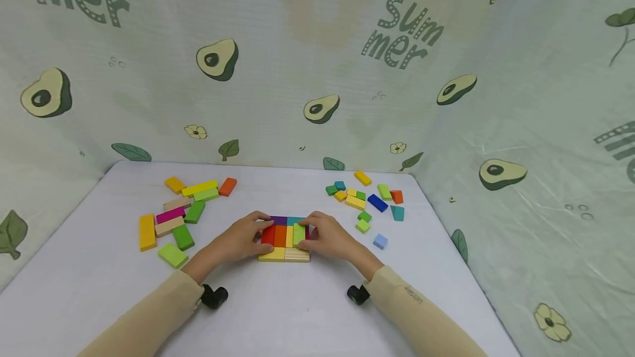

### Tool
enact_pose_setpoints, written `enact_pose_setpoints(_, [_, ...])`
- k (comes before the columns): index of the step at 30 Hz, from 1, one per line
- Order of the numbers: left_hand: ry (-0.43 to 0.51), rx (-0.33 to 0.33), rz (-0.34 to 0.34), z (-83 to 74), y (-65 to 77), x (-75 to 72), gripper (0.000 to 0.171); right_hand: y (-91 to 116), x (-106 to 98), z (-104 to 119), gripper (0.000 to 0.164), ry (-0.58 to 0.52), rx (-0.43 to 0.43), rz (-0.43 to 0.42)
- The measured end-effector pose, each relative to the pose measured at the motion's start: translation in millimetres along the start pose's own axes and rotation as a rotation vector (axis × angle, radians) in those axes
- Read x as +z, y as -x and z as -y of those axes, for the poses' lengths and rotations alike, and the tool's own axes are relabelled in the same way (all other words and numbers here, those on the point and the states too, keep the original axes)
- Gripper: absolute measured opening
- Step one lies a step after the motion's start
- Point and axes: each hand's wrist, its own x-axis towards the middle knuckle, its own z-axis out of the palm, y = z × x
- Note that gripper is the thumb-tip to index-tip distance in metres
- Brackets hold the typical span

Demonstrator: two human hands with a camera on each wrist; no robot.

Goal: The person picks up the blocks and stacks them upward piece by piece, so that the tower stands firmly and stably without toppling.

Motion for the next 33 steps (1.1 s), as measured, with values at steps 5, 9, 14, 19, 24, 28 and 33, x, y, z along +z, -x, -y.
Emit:
enact_pose_setpoints(5, [0.005, 0.004, 0.01, -0.8, -0.3, -1.6, 0.07, -0.5, 1.2, -0.7, 0.054, 0.005, 0.014, 0.001])
enact_pose_setpoints(9, [0.032, 0.009, 0.006, 0.8, -1.2, -1.8, 0.069, -0.6, 1.4, 0.1, 0.054, 0.004, 0.03, 0.005])
enact_pose_setpoints(14, [0.053, 0.042, -0.02, 8.9, -1.4, -6.7, 0.063, -0.9, 1.3, 1.3, 0.054, 0.003, 0.035, 0.011])
enact_pose_setpoints(19, [0.012, 0.059, -0.077, 27.2, 1.8, -26.5, 0.058, -1.2, 1.9, 1.5, 0.054, 0.01, 0.031, 0.005])
enact_pose_setpoints(24, [-0.018, 0.027, -0.145, 51.7, 12.7, -54.9, 0.056, -1.1, 2.0, 0.6, 0.055, 0.013, 0.026, 0.001])
enact_pose_setpoints(28, [-0.077, 0.009, -0.155, 74.7, 19.2, -74.1, 0.057, -0.5, 1.1, 0.7, 0.055, 0.007, 0.029, 0.003])
enact_pose_setpoints(33, [-0.14, 0.011, -0.169, 103.6, 26.8, -88.9, 0.058, -0.2, 0.4, 1.3, 0.055, 0.004, 0.033, 0.004])
